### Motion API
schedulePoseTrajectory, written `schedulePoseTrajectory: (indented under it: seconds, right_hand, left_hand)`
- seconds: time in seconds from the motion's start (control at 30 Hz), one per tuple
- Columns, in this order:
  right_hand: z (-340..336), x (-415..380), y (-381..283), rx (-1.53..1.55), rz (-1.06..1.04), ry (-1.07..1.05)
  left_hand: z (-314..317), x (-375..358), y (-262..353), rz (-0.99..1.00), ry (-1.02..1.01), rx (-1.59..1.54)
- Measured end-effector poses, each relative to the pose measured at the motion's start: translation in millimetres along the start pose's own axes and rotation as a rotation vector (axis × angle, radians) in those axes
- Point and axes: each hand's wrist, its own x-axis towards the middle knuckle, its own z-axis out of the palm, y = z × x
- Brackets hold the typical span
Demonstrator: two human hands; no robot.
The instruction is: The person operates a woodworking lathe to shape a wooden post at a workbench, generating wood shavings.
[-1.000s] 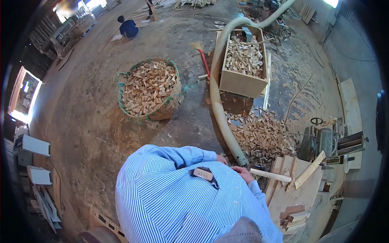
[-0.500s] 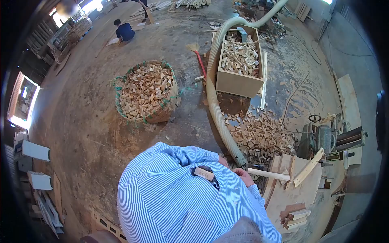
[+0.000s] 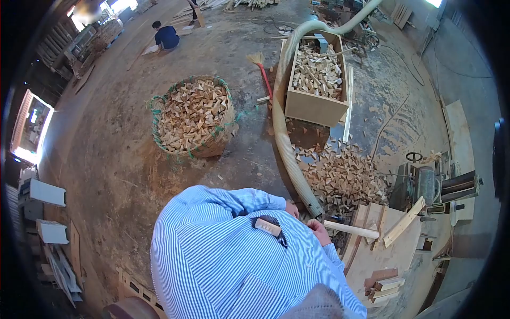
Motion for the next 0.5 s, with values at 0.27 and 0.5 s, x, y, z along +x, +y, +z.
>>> schedulePoseTrajectory:
  seconds: [0.27,0.5]
  right_hand:
    - [-1,5,6,0.113,0.006,-0.007]
    - [0,3,0,0.089,0.001,-0.027]
  left_hand:
    - [-11,-11,9,-0.069,-0.142,-0.172]
    - [-22,-17,19,-0.075,-0.133,0.023]
